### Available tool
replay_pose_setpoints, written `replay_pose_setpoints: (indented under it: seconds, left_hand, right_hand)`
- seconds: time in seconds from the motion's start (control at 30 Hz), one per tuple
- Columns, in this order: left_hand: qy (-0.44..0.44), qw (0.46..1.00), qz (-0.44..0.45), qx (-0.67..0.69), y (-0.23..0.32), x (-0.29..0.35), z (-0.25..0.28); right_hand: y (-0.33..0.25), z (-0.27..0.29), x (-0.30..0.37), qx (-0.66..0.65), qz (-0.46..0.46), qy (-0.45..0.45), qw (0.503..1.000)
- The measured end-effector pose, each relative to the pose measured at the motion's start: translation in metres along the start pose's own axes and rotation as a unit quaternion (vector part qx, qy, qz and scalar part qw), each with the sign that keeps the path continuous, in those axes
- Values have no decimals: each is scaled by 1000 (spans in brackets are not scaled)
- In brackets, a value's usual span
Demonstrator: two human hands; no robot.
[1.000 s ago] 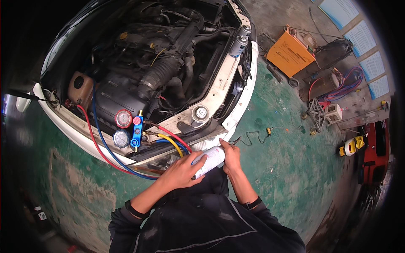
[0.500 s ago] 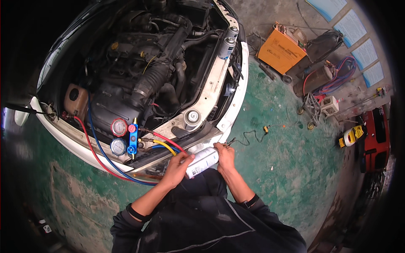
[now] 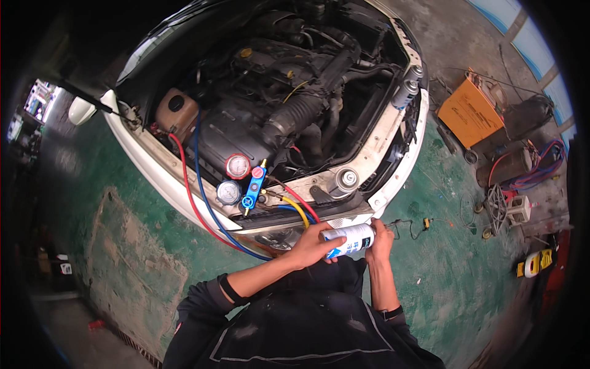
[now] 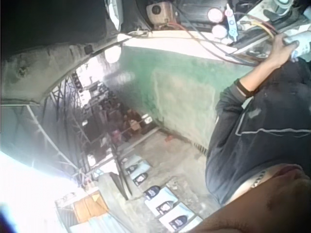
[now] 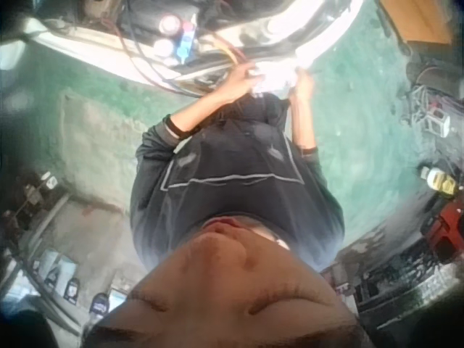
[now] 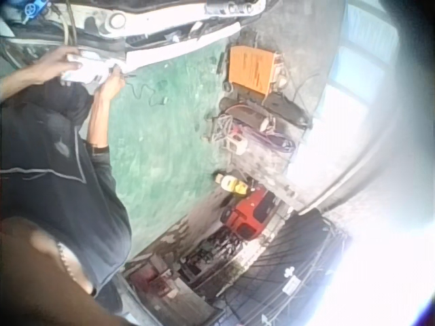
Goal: The person connects an AC manifold gauge set to a car's air conditioning system and prepares to charge it using refrigerant cans. They are seen handling several cans, attaching a can tap tool, and connecting the hoses to the gauge and the vehicle's ports.
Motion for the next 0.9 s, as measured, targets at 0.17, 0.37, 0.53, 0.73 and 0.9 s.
replay_pose_setpoints:
  seconds: [0.17, 0.37, 0.53, 0.73, 0.9]
  left_hand:
    - [25, 1000, 8, 15, -7, -7, -3]
    - [35, 998, -10, 47, -3, -4, 6]
    - [20, 999, 1, 45, -3, -6, 6]
    - [22, 999, 10, 39, -7, -7, 6]
    - [16, 999, 15, 39, -10, -10, 7]
  right_hand:
    - [-2, 3, -6, 16, 15, 16, 1000]
    - [3, -9, -8, 31, 14, 11, 999]
    - [6, -6, -7, 22, 8, 11, 1000]
    - [1, -4, -1, 8, -1, 35, 999]
    - [7, -1, -7, 14, -2, 20, 1000]
Point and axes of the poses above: each hand's wrist, its own x-axis away from the middle knuckle, its own z-axis out of the back of the hand, y = z × x, the point moved 10 cm from there along -x, towards the middle knuckle, and after that the axes turned 9 degrees about y, right-handed, at the moved point
